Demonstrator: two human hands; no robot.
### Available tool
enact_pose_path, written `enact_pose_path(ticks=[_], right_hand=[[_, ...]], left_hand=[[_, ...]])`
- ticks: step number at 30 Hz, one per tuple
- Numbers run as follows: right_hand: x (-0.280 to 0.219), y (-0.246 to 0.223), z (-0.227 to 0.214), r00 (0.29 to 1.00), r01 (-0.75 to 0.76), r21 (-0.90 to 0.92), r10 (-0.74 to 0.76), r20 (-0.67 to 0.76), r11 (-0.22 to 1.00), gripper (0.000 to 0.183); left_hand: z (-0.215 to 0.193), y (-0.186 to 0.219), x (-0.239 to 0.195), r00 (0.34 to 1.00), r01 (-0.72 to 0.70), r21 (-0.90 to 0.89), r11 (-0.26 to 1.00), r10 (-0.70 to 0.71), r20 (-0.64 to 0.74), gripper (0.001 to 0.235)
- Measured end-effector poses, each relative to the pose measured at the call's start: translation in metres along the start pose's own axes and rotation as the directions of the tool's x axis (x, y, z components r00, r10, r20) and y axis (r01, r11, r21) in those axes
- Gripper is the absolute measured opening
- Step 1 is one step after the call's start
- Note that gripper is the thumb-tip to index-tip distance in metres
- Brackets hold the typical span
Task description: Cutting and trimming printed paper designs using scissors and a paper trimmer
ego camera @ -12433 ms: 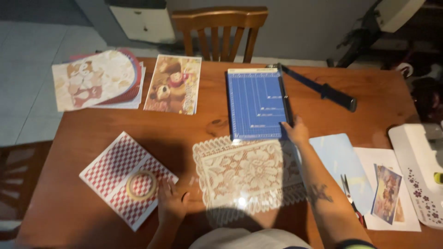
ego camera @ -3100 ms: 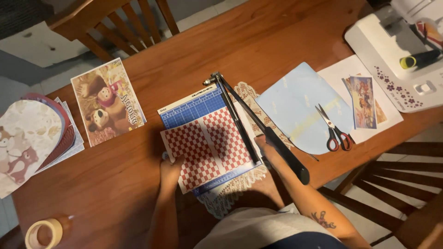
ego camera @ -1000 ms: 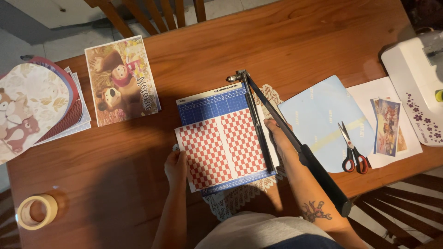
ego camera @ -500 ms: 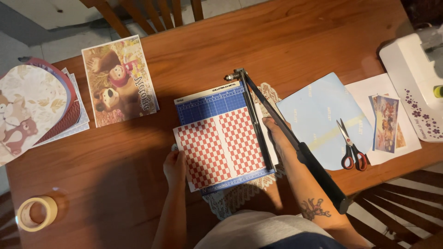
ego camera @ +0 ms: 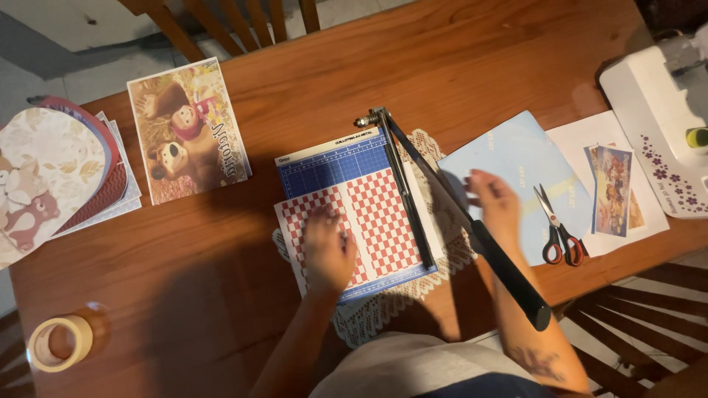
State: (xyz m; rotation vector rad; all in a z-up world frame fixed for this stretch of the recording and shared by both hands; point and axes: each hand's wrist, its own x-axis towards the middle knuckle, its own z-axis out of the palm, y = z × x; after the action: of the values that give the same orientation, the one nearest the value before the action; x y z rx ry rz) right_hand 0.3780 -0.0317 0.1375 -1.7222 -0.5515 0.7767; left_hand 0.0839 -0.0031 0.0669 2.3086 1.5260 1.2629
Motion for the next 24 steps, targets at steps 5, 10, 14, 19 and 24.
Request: enact_pose_path(ticks=[5,10,14,19,24], right_hand=[[-0.103,-0.169,-0.056,0.885,0.44,-0.309,-0.349,0.308,0.843,0.051],[-0.127,-0.166,-0.068,0.767,0.636,-0.693,-0.181,0.615,0.34,0.077],[-0.132,-0.142,-0.061,0.848,0.515,-0.853,-0.089,0.522,-0.086,0.087],[-0.14,-0.114,-0.056,0.866,0.485,-0.874,0.148,0.478,-0.016,0.071],[-0.135,0.012,-0.072,0.742,0.234,-0.947,0.589,0.32,0.22,0.089]], left_hand=[[0.018,0.04,0.02,0.835,0.002,-0.064,0.998,0.034,0.549,0.042],[0.058,0.02,0.002,0.903,-0.154,-0.057,0.986,0.164,0.397,0.032],[0.066,0.015,-0.006,0.907,-0.187,-0.016,0.982,0.179,0.381,0.031],[0.07,0.013,-0.008,0.875,-0.18,-0.003,0.984,0.161,0.457,0.035],[0.072,0.015,-0.007,0.832,-0.128,-0.025,0.991,0.121,0.541,0.039]])
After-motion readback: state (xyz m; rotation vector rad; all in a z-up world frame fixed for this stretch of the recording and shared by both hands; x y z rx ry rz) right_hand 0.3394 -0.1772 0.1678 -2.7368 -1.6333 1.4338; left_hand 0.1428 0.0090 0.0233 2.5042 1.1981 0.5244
